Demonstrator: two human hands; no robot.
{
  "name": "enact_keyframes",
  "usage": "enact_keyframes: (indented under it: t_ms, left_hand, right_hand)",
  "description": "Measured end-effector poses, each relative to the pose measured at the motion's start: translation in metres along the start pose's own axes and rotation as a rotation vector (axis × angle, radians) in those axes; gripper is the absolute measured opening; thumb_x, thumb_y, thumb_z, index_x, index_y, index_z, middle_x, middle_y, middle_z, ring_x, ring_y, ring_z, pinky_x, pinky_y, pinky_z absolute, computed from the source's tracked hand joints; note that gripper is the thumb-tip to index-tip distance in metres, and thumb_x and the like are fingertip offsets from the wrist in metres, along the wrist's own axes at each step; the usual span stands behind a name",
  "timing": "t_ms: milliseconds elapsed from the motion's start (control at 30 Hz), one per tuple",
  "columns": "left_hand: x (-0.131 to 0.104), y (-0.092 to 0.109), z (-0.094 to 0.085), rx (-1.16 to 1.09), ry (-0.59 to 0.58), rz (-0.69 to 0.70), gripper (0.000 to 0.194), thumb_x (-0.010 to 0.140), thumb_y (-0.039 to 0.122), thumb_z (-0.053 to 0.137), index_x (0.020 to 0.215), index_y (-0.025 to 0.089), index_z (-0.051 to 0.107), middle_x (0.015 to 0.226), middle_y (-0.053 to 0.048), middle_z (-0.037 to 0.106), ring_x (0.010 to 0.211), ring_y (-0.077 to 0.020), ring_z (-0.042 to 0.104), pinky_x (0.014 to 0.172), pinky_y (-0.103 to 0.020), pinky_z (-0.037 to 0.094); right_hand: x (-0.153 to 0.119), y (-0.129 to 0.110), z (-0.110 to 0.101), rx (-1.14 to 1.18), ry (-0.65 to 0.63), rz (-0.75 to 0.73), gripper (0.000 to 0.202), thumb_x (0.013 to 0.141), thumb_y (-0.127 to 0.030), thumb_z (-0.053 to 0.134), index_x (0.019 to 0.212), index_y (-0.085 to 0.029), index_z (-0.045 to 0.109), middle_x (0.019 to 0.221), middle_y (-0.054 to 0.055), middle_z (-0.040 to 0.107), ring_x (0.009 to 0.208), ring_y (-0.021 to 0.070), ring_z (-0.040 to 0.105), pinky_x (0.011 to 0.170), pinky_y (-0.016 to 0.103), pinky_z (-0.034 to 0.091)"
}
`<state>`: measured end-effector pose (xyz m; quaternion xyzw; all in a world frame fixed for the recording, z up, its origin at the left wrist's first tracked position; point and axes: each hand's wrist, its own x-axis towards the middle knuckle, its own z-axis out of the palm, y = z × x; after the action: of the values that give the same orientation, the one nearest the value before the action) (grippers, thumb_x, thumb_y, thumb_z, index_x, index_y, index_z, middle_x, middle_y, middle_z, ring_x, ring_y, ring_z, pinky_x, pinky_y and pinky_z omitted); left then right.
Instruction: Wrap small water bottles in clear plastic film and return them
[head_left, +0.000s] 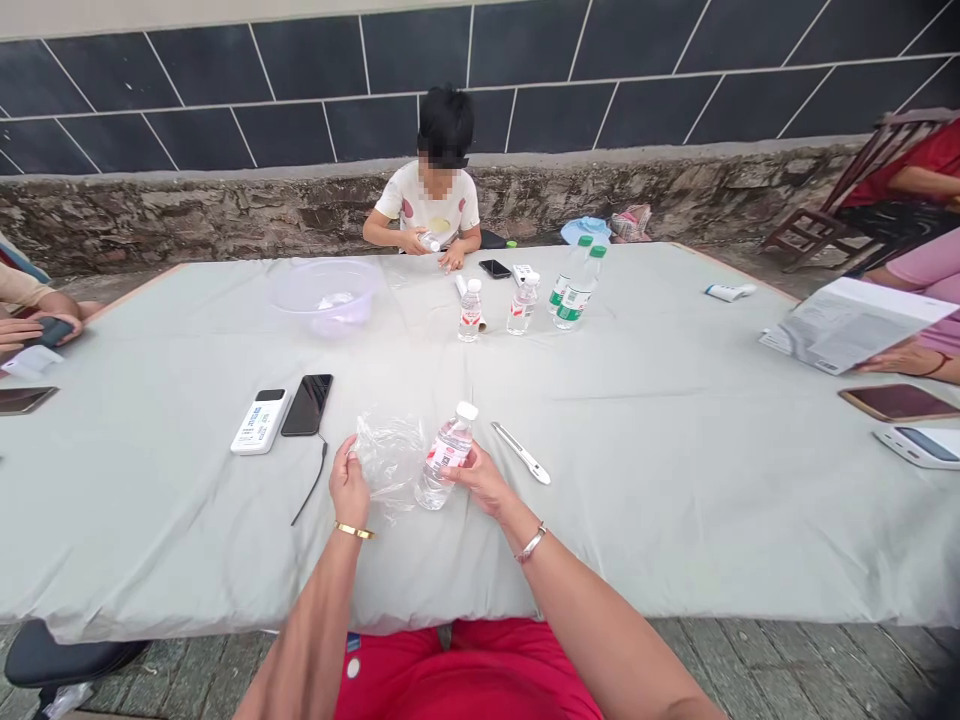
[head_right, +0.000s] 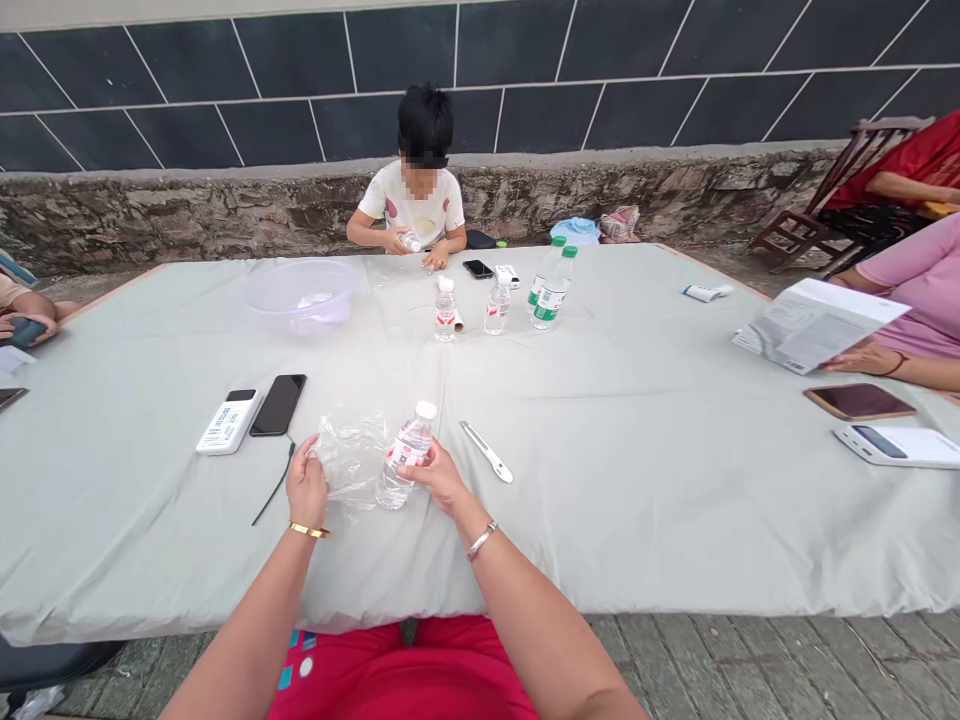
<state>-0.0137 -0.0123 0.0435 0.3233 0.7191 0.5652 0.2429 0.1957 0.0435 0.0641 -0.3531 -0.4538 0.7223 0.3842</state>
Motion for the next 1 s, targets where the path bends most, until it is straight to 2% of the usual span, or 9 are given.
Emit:
enact_keyframes:
  t_ms: [167, 233, 433, 533, 633, 733, 833, 900, 1000]
  left_hand:
    - [0.007, 0.007, -0.022, 0.572, -0.427, 0.091, 0.061, 0.072, 0.043, 0.066, 0.129, 0.024, 0.053, 0.117, -0.008, 0.063, 0.100, -0.0246, 0.062, 0.080, -0.031, 0.046]
    - [0.009, 0.009, -0.026, 0.783, -0.482, 0.058, 0.066, 0.067, 0.033, 0.069, 0.129, 0.020, 0.052, 0.121, -0.013, 0.062, 0.107, -0.0277, 0.060, 0.083, -0.032, 0.044]
    - [0.011, 0.027, -0.033, 1.132, -0.456, 0.151, 0.009, 0.073, 0.016, 0.056, 0.071, 0.018, 0.065, 0.098, -0.017, 0.064, 0.101, -0.0330, 0.058, 0.082, -0.041, 0.039]
    - [0.009, 0.040, -0.031, 1.038, -0.425, 0.224, 0.022, 0.065, 0.014, 0.063, 0.047, 0.018, 0.050, 0.079, -0.014, 0.062, 0.101, -0.0344, 0.055, 0.088, -0.047, 0.034]
    - [0.004, 0.052, -0.025, 0.914, -0.501, 0.178, 0.034, 0.056, 0.013, 0.069, 0.039, 0.019, 0.040, 0.051, -0.004, 0.050, 0.073, -0.0261, 0.058, 0.081, -0.041, 0.038]
    - [-0.008, 0.068, -0.018, 0.704, -0.724, 0.202, 0.036, 0.054, 0.016, 0.071, 0.038, 0.021, 0.039, 0.041, 0.004, 0.039, 0.047, -0.0142, 0.044, 0.063, -0.030, 0.039]
    - [-0.018, 0.094, -0.019, 0.326, -0.941, 0.158, 0.026, 0.060, 0.025, 0.071, 0.047, 0.021, 0.049, 0.046, 0.005, 0.046, 0.045, -0.0103, 0.039, 0.050, -0.024, 0.034]
    - [-0.018, 0.109, -0.023, 0.122, -0.911, 0.030, 0.021, 0.064, 0.033, 0.071, 0.058, 0.020, 0.056, 0.053, 0.004, 0.052, 0.049, -0.0103, 0.046, 0.050, -0.023, 0.036]
    - [-0.008, 0.116, -0.027, -0.170, -0.617, -0.178, 0.035, 0.060, 0.045, 0.076, 0.068, 0.019, 0.053, 0.057, 0.004, 0.055, 0.052, -0.0102, 0.050, 0.053, -0.024, 0.042]
  right_hand:
    - [0.015, -0.007, -0.011, -0.216, 0.171, -0.182, 0.056, 0.056, -0.033, 0.078, 0.107, -0.024, 0.055, 0.102, 0.005, 0.067, 0.096, 0.0235, 0.063, 0.089, 0.040, 0.049]
    - [0.023, -0.010, -0.015, -0.405, 0.300, -0.256, 0.056, 0.057, -0.033, 0.075, 0.108, -0.023, 0.054, 0.105, 0.006, 0.066, 0.098, 0.0247, 0.062, 0.092, 0.043, 0.046]
    - [0.037, -0.012, -0.024, -0.777, 0.472, -0.325, 0.067, 0.065, -0.034, 0.069, 0.126, -0.023, 0.045, 0.127, 0.010, 0.056, 0.117, 0.0277, 0.051, 0.101, 0.045, 0.039]
    - [0.025, -0.013, -0.028, -0.835, 0.478, -0.281, 0.078, 0.064, -0.041, 0.073, 0.132, -0.019, 0.041, 0.132, 0.014, 0.051, 0.120, 0.0309, 0.048, 0.101, 0.047, 0.039]
    - [-0.006, -0.014, -0.021, -0.914, 0.504, -0.197, 0.049, 0.077, -0.052, 0.061, 0.113, -0.018, 0.059, 0.109, 0.014, 0.061, 0.099, 0.0309, 0.059, 0.090, 0.048, 0.044]
    - [-0.031, -0.016, 0.005, -0.849, 0.225, -0.299, 0.038, 0.083, -0.056, 0.053, 0.093, -0.022, 0.067, 0.092, 0.011, 0.065, 0.087, 0.0271, 0.060, 0.084, 0.044, 0.046]
    - [-0.029, -0.018, 0.035, -0.549, -0.254, -0.366, 0.061, 0.072, -0.066, 0.063, 0.117, -0.025, 0.060, 0.114, 0.009, 0.062, 0.104, 0.0274, 0.057, 0.091, 0.040, 0.044]
    - [-0.019, -0.017, 0.049, -0.349, -0.440, -0.273, 0.073, 0.066, -0.069, 0.065, 0.123, -0.023, 0.055, 0.113, 0.008, 0.062, 0.100, 0.0248, 0.058, 0.087, 0.038, 0.046]
    - [-0.007, -0.009, 0.058, -0.301, -0.452, -0.040, 0.056, 0.066, -0.050, 0.072, 0.112, -0.021, 0.057, 0.082, 0.000, 0.062, 0.071, 0.0166, 0.057, 0.066, 0.030, 0.048]
